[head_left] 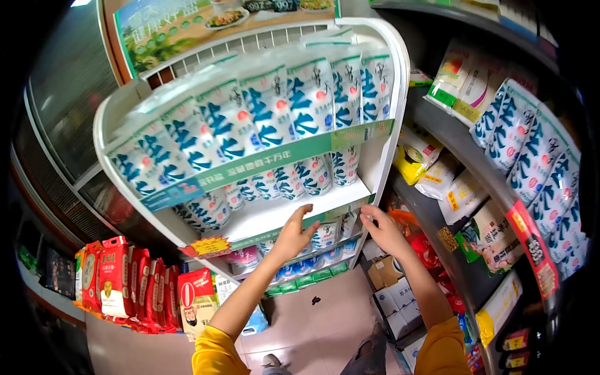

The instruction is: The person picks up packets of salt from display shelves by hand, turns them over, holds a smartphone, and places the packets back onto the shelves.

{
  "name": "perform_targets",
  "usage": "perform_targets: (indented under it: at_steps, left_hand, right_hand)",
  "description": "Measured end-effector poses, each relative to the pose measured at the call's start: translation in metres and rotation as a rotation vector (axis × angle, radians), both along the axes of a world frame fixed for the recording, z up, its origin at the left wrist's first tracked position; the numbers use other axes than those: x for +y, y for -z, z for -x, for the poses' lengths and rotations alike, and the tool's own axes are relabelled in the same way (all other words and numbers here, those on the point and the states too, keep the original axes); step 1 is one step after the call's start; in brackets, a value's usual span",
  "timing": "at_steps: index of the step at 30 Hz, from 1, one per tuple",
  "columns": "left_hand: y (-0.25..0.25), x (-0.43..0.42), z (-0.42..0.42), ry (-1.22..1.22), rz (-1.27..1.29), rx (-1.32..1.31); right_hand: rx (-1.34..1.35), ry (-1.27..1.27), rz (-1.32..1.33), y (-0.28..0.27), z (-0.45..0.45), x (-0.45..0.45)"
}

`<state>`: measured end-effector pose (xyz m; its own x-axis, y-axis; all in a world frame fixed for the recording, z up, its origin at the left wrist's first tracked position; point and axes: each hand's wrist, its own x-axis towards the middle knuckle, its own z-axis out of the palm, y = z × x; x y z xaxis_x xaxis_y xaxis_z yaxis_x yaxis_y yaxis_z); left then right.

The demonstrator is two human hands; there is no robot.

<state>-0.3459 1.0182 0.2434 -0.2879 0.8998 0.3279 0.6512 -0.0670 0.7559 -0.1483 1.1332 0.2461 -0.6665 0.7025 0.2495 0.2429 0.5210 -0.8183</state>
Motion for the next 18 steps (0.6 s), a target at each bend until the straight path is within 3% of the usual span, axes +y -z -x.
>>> perform_targets:
  at_steps: [6,10,18]
  left_hand:
    - [0.061,0.058,0.021,-0.115,-0.135,0.094]
    - [0.08,0.099,0.028,-0.093,-0.202,-0.022]
    - [0.087,0.175,0.031,-0.057,-0.172,-0.344]
  right_hand:
    - [0.269,0.024,0.069,0.076,0.03,0.077]
    - [0.448,-0.011,0.125,0.099,0.057,0.123]
    - [0.332,0.174,0.049,0.094,0.107,0.172]
